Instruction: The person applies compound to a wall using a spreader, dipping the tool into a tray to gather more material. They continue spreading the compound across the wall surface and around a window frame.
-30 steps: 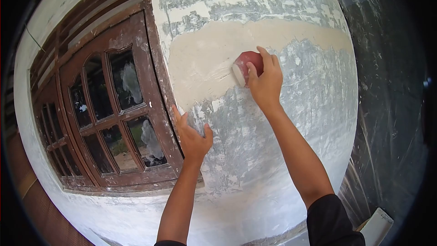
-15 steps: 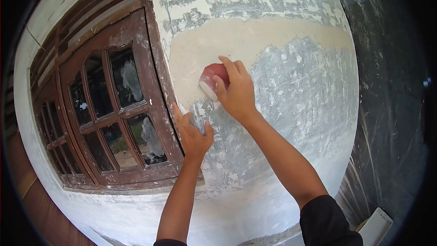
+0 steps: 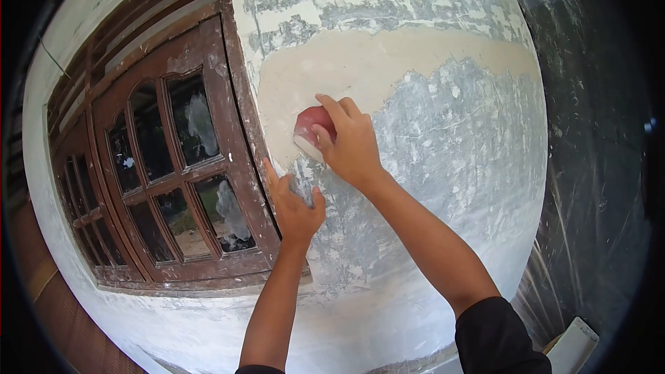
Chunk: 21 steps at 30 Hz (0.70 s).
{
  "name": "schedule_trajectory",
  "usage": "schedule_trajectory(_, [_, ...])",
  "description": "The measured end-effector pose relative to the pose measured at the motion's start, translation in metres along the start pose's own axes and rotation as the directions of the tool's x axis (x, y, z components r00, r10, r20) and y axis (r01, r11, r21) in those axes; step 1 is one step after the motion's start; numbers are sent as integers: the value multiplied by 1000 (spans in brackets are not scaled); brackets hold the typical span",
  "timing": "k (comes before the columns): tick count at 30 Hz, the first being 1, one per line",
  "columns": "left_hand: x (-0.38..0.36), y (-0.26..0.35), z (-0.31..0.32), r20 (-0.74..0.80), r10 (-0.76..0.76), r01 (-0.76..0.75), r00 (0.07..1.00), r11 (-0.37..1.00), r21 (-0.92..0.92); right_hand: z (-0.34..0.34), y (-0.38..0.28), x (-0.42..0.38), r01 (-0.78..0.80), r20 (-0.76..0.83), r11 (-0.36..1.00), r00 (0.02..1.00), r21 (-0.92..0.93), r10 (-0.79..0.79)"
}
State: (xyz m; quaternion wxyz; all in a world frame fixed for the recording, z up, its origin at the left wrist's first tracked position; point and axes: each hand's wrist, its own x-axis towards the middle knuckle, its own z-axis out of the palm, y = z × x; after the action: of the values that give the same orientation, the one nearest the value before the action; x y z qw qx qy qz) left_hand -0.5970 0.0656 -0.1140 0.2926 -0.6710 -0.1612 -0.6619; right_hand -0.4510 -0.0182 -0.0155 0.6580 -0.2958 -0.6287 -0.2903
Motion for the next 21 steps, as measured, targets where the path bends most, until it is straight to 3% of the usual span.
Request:
schedule_trajectory(2, [-1, 0, 0, 15, -19, 20, 1000, 1000, -18, 8, 6, 0, 33, 4, 999, 999, -39, -33])
schedule_trajectory(4, [-1, 0, -1, 18, -20, 20, 1000, 1000, 3, -12, 36, 6, -77, -113, 995, 991, -66, 70])
schedule_trajectory(6, [1, 2, -1, 15, -6, 6, 1000, 1000, 8, -47, 75, 13, -249, -288, 959, 936, -137, 202])
schedule_trajectory(8, [0, 2, -2, 10, -2, 1, 1000, 1000, 17, -77, 100, 16, -358, -497, 910, 840, -206, 218])
schedule_trajectory(11, [1, 2, -1, 11, -13, 13, 1000, 1000, 2, -73, 74, 19, -226, -521, 960, 846, -165, 110])
schedule_trajectory(14, [1, 1, 0, 6, -14, 14, 1000, 999, -33, -27, 28, 13, -59, -213, 998, 976, -10, 55])
schedule_trajectory(16, [0, -2, 0, -4, 23, -23, 1000, 1000, -1, -5, 24, 10, -10, -77, 1000, 997, -15, 9])
schedule_trajectory(18, [0, -2, 0, 0, 19, -19, 1000, 1000, -7, -14, 39, 12, -95, -81, 992, 993, -84, 89])
schedule_trajectory(21, [0, -2, 0, -11, 10, -10, 1000, 999, -30, -55, 92, 16, -309, -378, 929, 900, -203, 216])
